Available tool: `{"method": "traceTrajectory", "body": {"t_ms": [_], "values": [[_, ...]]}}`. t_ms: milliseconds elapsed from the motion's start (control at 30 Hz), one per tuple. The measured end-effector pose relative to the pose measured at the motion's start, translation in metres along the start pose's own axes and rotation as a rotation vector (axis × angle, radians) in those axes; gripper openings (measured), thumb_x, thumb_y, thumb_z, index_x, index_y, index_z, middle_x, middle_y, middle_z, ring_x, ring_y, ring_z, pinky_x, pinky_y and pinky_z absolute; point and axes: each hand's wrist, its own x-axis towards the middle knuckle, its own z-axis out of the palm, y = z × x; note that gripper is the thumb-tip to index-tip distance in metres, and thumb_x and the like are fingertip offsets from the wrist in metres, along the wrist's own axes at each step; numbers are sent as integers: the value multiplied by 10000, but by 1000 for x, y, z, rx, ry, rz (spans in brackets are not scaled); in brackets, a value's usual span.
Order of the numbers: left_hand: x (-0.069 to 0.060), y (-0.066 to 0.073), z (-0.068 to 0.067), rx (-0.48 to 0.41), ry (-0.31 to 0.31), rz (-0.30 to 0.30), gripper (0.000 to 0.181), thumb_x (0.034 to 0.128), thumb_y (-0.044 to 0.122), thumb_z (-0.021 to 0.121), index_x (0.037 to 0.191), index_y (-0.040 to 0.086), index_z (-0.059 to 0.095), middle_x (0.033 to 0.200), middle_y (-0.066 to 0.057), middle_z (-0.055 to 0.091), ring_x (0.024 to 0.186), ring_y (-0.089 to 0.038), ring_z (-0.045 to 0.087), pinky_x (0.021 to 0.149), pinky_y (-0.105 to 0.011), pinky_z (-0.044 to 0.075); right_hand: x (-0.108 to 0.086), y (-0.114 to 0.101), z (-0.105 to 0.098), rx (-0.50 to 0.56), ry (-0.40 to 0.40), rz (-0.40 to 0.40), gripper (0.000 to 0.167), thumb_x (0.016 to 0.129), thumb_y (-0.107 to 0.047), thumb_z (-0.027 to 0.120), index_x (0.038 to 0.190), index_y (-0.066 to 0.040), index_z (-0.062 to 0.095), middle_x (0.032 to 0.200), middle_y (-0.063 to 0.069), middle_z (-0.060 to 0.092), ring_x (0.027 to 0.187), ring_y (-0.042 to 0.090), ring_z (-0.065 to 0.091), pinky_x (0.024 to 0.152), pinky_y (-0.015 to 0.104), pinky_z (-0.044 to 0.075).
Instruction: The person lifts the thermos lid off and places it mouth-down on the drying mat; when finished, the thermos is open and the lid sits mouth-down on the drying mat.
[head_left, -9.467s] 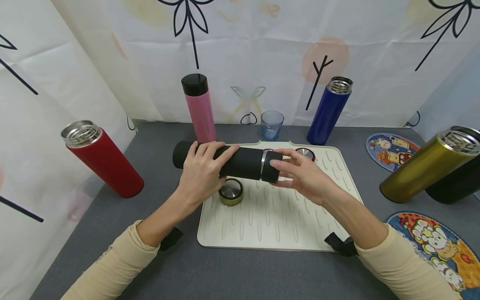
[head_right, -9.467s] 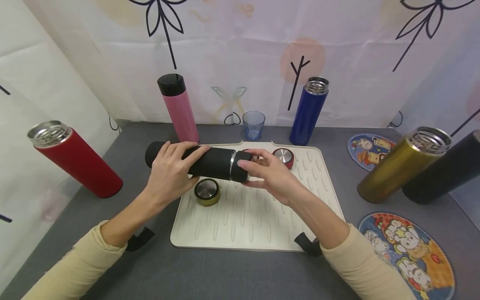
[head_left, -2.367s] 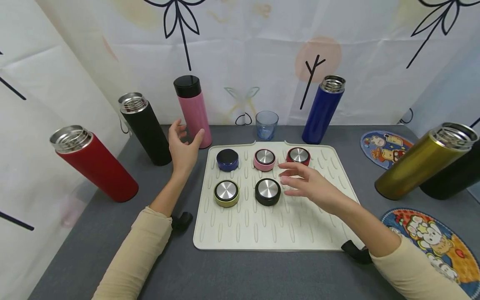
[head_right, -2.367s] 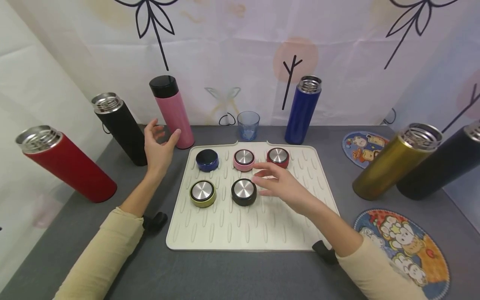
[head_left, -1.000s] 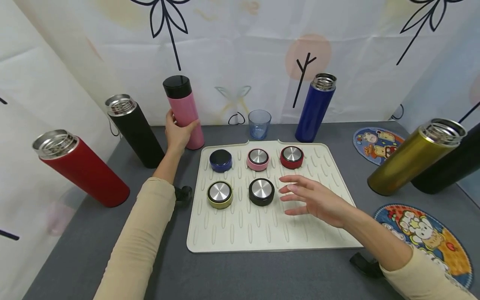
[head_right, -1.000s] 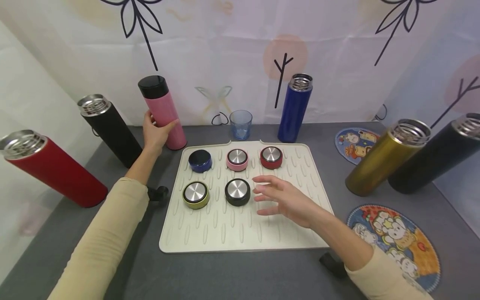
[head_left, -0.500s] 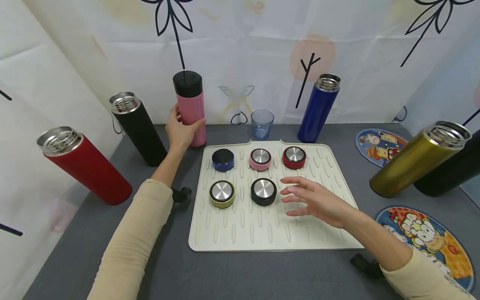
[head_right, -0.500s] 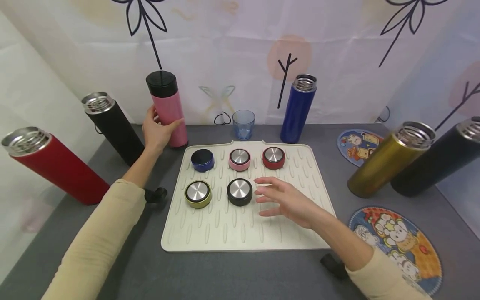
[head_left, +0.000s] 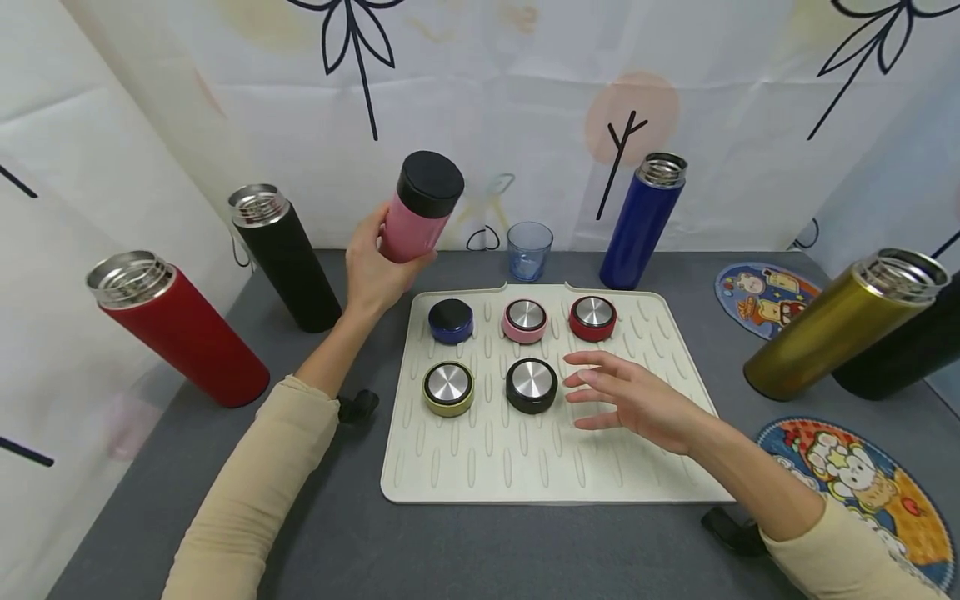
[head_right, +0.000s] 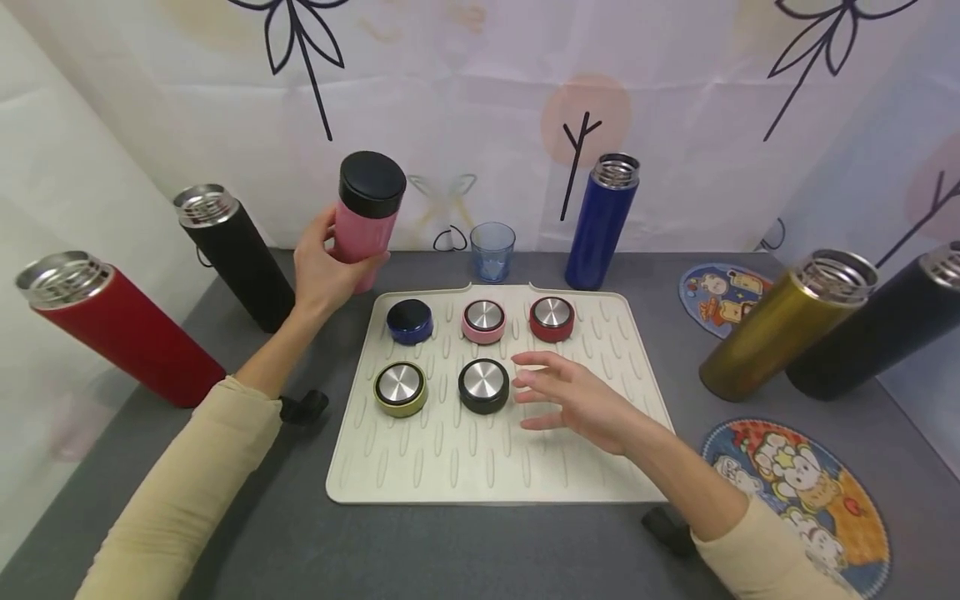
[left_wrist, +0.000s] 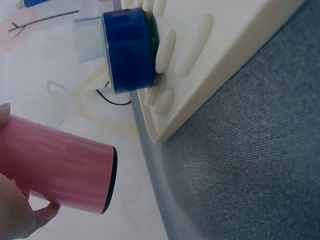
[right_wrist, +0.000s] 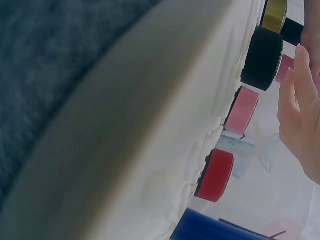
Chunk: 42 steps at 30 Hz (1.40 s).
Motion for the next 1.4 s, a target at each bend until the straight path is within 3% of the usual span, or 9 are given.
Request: {"method": "traceTrajectory", "body": {"t_ms": [167,367,600,767,1167,1400], "values": [[-7,10,0,95,-54,75,753,667,197,870,1331,91,530,1215,-120,565,1118,-254,505,932,-446,418,0,0,-1,2,9,-4,595,1015,-246,469,1455,56,208,1330,262,344,1199,389,440,897,501,471],[-19,21,-2,164,-106,159,712,662,169,859,1306,133,559,1191,-128,557,1114,-296,495,873,-521,450,1,-3,0,2,31,-21,586,1023,-261,452,1452,55,210,1337,278,333,1202,371,446,909,493,466],[-33,36,-2,235,-172,308,709,644,160,871,1284,126,569,1224,-126,550,1127,-319,476,876,-545,446,6,-14,8,6,75,-31,594,1021,-287,453,1454,46,218,1321,285,338,1224,414,421,902,502,468],[-38,46,-2,302,-207,424,724,627,173,882,1282,133,576,1216,-140,554,1112,-336,485,876,-543,434,10,-26,13,9,108,-65,607,1019,-329,449,1454,30,225,1305,253,361,1209,371,443,891,493,477],[-48,58,2,417,-221,626,671,631,159,867,1246,121,603,1177,-167,559,1063,-343,502,923,-484,406,17,-39,25,125,174,-166,563,1006,-356,467,1391,2,266,1247,222,391,1132,333,520,886,563,449],[-55,70,2,497,-204,728,643,627,141,851,1221,136,604,1165,-165,560,1091,-348,499,931,-528,361,19,-45,31,116,231,-139,518,996,-342,495,1341,-16,288,1332,240,357,1080,317,550,826,472,516]]}}
